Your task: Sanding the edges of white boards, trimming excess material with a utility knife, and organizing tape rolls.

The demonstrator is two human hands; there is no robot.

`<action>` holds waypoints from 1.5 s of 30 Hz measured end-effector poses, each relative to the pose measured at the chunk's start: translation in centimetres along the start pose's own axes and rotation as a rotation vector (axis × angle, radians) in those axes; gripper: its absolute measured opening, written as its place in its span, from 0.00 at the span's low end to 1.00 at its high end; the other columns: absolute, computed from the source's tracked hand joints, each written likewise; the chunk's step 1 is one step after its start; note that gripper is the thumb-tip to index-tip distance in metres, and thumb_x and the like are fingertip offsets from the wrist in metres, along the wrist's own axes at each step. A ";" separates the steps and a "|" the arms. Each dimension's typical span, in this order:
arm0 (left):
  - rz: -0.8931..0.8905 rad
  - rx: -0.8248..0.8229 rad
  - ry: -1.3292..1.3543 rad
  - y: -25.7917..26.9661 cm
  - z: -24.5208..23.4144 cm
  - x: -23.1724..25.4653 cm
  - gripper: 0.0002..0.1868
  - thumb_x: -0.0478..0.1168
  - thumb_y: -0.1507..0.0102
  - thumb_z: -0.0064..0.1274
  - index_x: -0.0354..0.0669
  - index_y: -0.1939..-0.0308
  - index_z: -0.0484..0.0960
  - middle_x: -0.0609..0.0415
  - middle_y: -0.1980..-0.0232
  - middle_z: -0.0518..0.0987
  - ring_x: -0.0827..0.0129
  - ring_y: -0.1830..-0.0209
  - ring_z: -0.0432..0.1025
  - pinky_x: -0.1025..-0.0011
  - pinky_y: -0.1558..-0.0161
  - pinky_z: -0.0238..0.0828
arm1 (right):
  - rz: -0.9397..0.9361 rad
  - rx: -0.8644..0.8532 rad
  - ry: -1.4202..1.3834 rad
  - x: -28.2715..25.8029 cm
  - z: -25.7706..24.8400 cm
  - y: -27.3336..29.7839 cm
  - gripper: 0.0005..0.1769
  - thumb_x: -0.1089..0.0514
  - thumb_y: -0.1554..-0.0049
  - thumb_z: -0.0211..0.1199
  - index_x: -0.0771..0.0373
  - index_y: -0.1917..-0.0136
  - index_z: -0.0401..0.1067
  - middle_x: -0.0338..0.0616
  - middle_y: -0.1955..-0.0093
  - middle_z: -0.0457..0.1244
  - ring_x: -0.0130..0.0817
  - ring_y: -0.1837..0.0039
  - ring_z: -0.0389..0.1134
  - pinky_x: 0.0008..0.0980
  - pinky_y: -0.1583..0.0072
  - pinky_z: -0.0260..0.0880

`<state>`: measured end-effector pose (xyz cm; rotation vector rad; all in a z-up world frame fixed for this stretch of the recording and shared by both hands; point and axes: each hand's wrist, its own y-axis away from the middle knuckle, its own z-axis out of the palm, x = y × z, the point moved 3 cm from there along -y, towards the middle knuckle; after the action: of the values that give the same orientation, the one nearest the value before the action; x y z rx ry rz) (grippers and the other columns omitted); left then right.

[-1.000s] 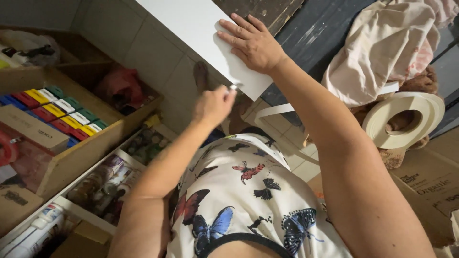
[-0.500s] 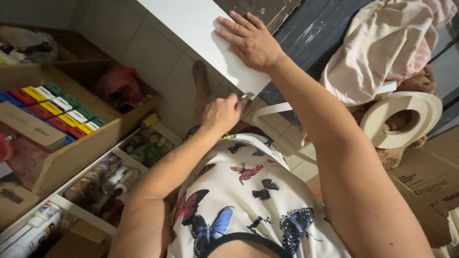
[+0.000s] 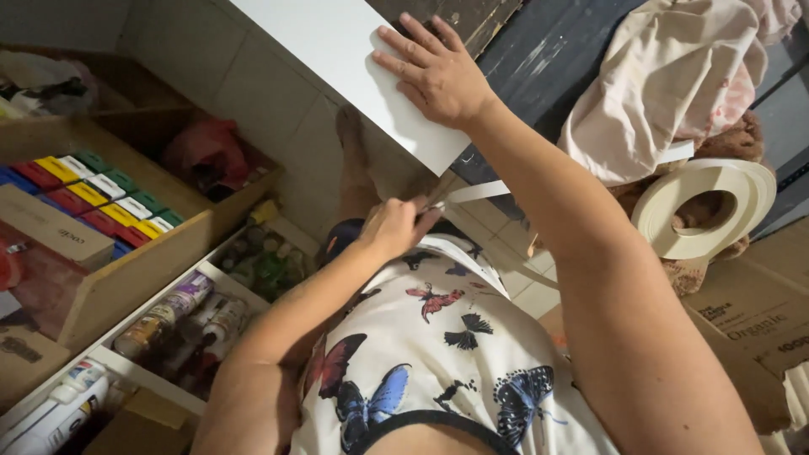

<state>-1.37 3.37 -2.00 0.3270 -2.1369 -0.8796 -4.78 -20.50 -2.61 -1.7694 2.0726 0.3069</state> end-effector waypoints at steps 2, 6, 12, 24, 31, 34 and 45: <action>0.066 0.061 -0.015 0.8 -0.2 -1.1 0.36 0.69 0.30 0.32 0.41 0.52 0.80 0.35 0.69 0.83 0.32 0.69 0.78 0.41 0.66 0.74 | -0.009 -0.018 0.043 -1.4 -0.9 0.3 0.31 0.49 0.23 0.50 0.52 0.11 0.52 0.49 0.11 0.42 0.57 0.13 0.37 0.67 0.19 0.33; 0.029 0.401 0.185 2.7 -2.8 -5.1 0.25 0.56 0.29 0.49 0.43 0.72 0.69 0.46 0.79 0.72 0.53 0.76 0.71 0.57 0.72 0.64 | -0.171 -0.056 0.163 -5.6 0.4 2.2 0.43 0.36 0.34 0.54 0.50 0.12 0.49 0.41 0.10 0.42 0.48 0.11 0.36 0.66 0.18 0.32; -0.140 0.551 0.190 5.1 -9.0 -9.9 0.27 0.62 0.29 0.51 0.45 0.70 0.73 0.42 0.78 0.78 0.41 0.68 0.80 0.53 0.68 0.73 | -0.168 -0.037 0.125 -6.7 3.0 3.4 0.42 0.41 0.34 0.53 0.54 0.12 0.50 0.43 0.09 0.43 0.49 0.10 0.37 0.67 0.19 0.32; -0.181 0.804 0.207 -8.8 -29.7 -26.6 0.25 0.62 0.27 0.48 0.49 0.68 0.76 0.52 0.76 0.76 0.54 0.69 0.77 0.58 0.65 0.70 | 0.036 0.033 0.171 -1.2 2.5 -6.4 0.37 0.42 0.33 0.55 0.49 0.14 0.57 0.39 0.12 0.50 0.49 0.12 0.43 0.65 0.20 0.43; -0.046 0.821 0.179 -12.5 -32.8 -28.4 0.25 0.61 0.27 0.49 0.51 0.72 0.74 0.60 0.79 0.71 0.64 0.77 0.73 0.63 0.69 0.69 | 0.120 0.010 0.121 -1.4 2.2 -6.6 0.35 0.47 0.33 0.55 0.48 0.14 0.57 0.36 0.11 0.47 0.46 0.11 0.41 0.59 0.19 0.43; 0.172 0.772 0.010 -2.5 -32.8 -15.6 0.26 0.52 0.27 0.52 0.35 0.72 0.77 0.39 0.77 0.78 0.40 0.71 0.79 0.53 0.64 0.70 | 0.111 0.023 0.145 -1.3 2.3 -6.5 0.34 0.46 0.32 0.54 0.48 0.14 0.59 0.36 0.11 0.49 0.46 0.12 0.44 0.58 0.19 0.45; -0.099 0.622 -0.053 -6.0 -31.8 -19.5 0.23 0.59 0.28 0.50 0.48 0.68 0.79 0.51 0.74 0.80 0.54 0.73 0.80 0.58 0.71 0.71 | 0.112 0.034 0.122 -1.3 2.3 -6.4 0.33 0.48 0.32 0.53 0.47 0.14 0.59 0.37 0.12 0.50 0.45 0.12 0.42 0.58 0.19 0.44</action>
<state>34.99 -6.83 -2.94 0.7309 -2.4220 -0.2509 2.03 -19.56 -3.55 -1.6938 2.2534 0.1978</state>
